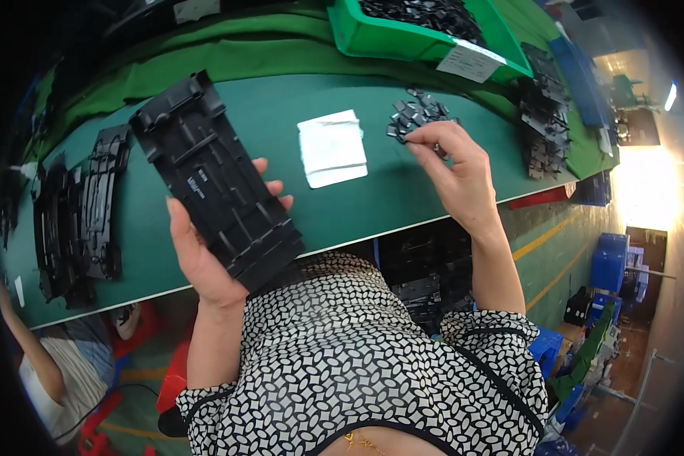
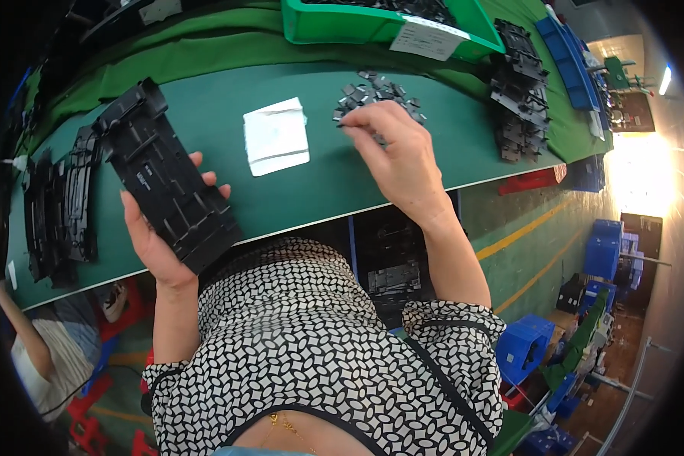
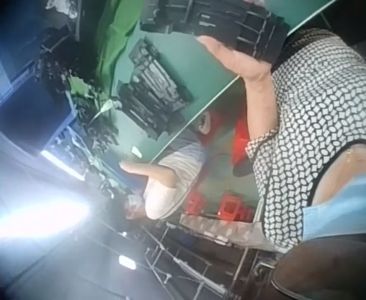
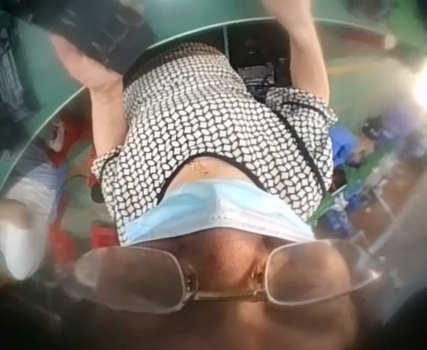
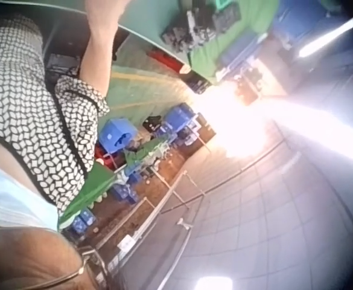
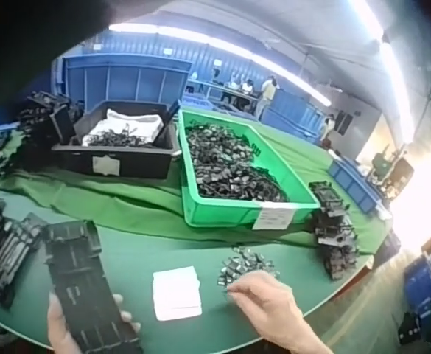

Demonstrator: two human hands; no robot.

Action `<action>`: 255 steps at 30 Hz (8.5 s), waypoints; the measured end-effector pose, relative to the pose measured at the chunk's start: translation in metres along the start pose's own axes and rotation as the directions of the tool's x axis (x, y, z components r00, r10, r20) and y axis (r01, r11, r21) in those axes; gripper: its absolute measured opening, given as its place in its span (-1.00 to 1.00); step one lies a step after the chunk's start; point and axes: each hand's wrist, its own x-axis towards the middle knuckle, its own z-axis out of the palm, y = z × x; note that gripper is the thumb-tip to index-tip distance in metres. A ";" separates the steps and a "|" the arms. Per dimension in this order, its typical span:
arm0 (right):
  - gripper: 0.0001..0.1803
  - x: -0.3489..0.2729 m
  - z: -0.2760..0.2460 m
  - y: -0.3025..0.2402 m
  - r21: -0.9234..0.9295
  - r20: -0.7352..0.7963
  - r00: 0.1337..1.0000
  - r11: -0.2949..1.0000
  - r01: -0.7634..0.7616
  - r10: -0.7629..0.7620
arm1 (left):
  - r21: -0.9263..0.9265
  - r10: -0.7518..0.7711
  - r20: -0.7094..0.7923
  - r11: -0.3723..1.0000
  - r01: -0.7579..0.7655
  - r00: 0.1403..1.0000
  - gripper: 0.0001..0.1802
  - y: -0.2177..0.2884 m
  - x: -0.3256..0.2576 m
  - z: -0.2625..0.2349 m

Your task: Manually assembling small black plastic components onto a larger base part at a factory workbench.

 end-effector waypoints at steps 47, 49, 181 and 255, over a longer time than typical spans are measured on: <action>-0.93 0.045 0.053 -0.012 -0.155 0.273 0.888 0.894 0.420 -0.370 | 0.026 -0.032 -0.029 0.999 0.033 0.999 -0.16 0.001 0.000 0.001; -0.93 0.044 0.050 -0.012 -0.153 0.296 0.892 0.905 0.398 -0.342 | 0.024 -0.036 -0.027 0.999 0.036 0.999 -0.16 0.002 0.001 0.001; -0.90 -0.044 0.074 -0.090 0.503 0.483 0.869 0.846 -0.176 -0.107 | 0.394 0.220 0.043 0.893 -0.219 0.975 -0.01 -0.005 -0.006 -0.001; -0.02 0.039 -0.179 0.101 0.427 -0.599 0.671 0.883 -0.193 0.437 | 0.581 0.242 0.102 0.773 -0.255 0.965 -0.23 0.006 -0.007 0.017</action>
